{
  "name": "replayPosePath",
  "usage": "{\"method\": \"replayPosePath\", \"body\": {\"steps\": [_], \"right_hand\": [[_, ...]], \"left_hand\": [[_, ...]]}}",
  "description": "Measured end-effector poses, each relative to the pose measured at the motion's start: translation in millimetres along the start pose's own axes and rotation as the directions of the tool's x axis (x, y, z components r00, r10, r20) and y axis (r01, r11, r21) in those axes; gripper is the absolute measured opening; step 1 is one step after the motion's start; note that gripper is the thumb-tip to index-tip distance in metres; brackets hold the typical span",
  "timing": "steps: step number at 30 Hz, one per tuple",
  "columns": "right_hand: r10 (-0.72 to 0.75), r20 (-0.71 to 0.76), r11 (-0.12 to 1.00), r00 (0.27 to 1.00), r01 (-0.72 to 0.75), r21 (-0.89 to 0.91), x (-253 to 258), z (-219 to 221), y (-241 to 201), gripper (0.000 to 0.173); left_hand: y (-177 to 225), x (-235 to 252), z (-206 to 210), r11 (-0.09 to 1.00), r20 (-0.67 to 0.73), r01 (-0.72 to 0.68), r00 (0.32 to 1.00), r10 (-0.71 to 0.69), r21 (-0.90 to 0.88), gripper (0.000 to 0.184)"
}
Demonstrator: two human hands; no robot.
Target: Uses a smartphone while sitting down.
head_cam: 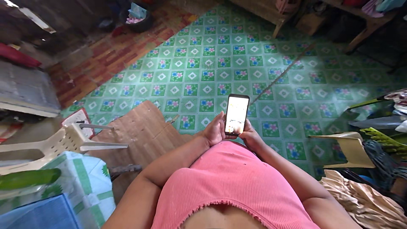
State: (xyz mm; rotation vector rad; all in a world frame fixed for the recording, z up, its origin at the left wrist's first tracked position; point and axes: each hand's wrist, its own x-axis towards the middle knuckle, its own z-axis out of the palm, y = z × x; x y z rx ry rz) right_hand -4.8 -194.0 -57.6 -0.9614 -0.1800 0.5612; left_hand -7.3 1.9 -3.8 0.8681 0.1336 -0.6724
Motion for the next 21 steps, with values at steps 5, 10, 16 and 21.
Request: {"method": "replayPosePath", "body": {"steps": [5,10,16,21], "right_hand": [[0.016,0.005,1.0,1.0,-0.016,0.002,-2.9,2.7,-3.0,0.065],[0.006,0.023,1.0,1.0,-0.006,-0.017,-2.3,3.2,-1.7,0.068],[0.022,-0.042,0.998,0.999,-0.025,-0.055,-0.4,7.4,-1.3,0.074],[0.025,-0.029,0.999,0.999,-0.027,-0.036,1.9,9.5,-2.1,0.075]], "left_hand": [[0.0,-3.2,0.1,0.999,0.012,-0.019,1.0,0.019,0.027,0.069],[0.1,-3.8,-1.2,0.999,0.016,-0.013,1.0,0.012,0.033,0.068],[2.8,-4.7,-1.2,0.999,0.013,-0.009,1.0,0.008,0.039,0.069],[4.6,-3.9,-0.8,1.0,-0.038,0.012,0.999,-0.011,0.019,0.066]]}}
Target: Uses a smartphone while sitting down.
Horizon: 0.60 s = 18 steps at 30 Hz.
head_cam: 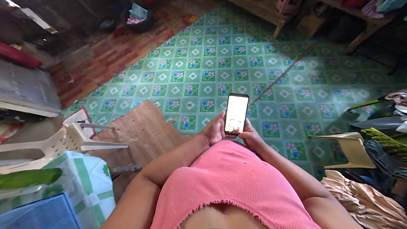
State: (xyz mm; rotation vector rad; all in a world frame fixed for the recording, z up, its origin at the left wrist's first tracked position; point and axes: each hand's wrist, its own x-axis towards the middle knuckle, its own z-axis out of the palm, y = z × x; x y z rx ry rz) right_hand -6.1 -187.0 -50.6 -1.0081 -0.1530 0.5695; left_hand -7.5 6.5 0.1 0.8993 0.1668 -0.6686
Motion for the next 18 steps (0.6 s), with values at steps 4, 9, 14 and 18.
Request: {"method": "replayPosePath", "body": {"steps": [4,9,14,18], "right_hand": [[0.014,-0.014,1.0,1.0,-0.014,-0.019,2.0,-0.3,1.3,0.078],[0.02,-0.02,1.0,1.0,-0.02,-0.001,2.2,-0.4,1.3,0.085],[0.009,-0.005,1.0,1.0,-0.009,-0.006,1.8,-4.6,1.7,0.078],[-0.006,0.008,1.0,1.0,0.006,0.026,1.8,-6.6,1.7,0.069]], "left_hand": [[2.3,1.9,-0.5,0.998,-0.045,0.052,0.998,-0.053,-0.017,0.066],[2.9,2.1,1.0,0.997,-0.106,0.066,0.992,-0.07,-0.039,0.061],[1.9,5.4,0.5,0.996,-0.113,0.084,0.99,-0.088,-0.038,0.06],[2.8,6.3,2.0,0.996,-0.113,0.088,0.989,-0.091,-0.03,0.059]]}}
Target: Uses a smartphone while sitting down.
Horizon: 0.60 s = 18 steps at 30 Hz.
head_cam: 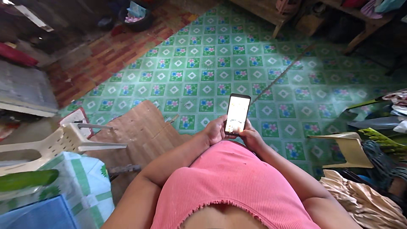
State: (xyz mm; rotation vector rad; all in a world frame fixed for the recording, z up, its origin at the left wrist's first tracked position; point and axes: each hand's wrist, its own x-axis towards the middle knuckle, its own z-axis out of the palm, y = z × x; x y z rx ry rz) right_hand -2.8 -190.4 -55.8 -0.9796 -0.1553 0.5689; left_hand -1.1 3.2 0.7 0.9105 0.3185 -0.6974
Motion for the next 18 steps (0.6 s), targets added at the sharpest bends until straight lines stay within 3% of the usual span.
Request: {"method": "replayPosePath", "body": {"steps": [7,11,18], "right_hand": [[0.026,-0.067,0.999,0.997,-0.027,-0.017,-0.6,4.5,-5.8,0.05],[0.02,-0.063,1.0,0.998,-0.021,-0.023,-1.2,2.9,-5.3,0.059],[0.008,-0.069,0.999,0.998,-0.01,-0.041,-3.8,2.9,-6.0,0.056]], "left_hand": [[-1.1,3.2,-0.2,1.0,0.014,-0.016,1.0,0.016,0.002,0.058],[-2.0,2.7,-0.4,1.0,0.032,-0.016,0.999,0.016,0.011,0.058],[-2.6,2.6,1.9,1.0,0.017,-0.019,1.0,0.019,0.005,0.055]]}}
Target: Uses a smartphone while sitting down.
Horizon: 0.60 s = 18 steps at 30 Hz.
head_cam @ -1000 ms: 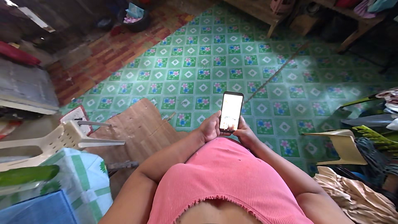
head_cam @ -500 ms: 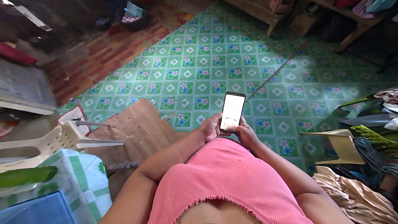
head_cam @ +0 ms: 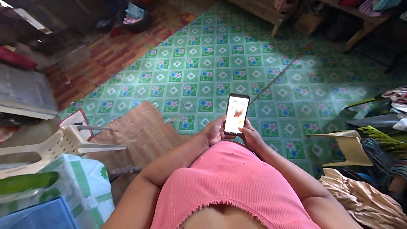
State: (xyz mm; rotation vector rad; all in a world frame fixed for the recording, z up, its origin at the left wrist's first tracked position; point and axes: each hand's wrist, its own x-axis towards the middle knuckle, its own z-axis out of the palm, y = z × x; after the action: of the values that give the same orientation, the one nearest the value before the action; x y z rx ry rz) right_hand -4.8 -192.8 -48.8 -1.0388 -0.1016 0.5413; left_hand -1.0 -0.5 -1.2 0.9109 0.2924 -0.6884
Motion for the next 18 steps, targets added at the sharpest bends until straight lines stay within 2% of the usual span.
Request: {"method": "replayPosePath", "body": {"steps": [7,12,18], "right_hand": [[-0.026,0.07,1.0,0.997,0.025,0.009,-0.4,-6.4,6.3,0.078],[-0.015,0.058,1.0,0.998,0.015,-0.007,-3.3,-0.3,1.7,0.084],[-0.008,0.055,1.0,0.998,0.009,-0.024,-5.1,2.3,0.5,0.084]], "left_hand": [[-1.5,-3.6,1.7,1.0,0.006,-0.013,1.0,0.013,0.018,0.056],[-3.4,-6.3,1.2,0.996,0.0,-0.075,0.997,0.076,0.05,0.043],[-3.7,-8.5,-1.8,0.994,0.025,-0.09,0.996,0.088,0.06,0.043]]}}
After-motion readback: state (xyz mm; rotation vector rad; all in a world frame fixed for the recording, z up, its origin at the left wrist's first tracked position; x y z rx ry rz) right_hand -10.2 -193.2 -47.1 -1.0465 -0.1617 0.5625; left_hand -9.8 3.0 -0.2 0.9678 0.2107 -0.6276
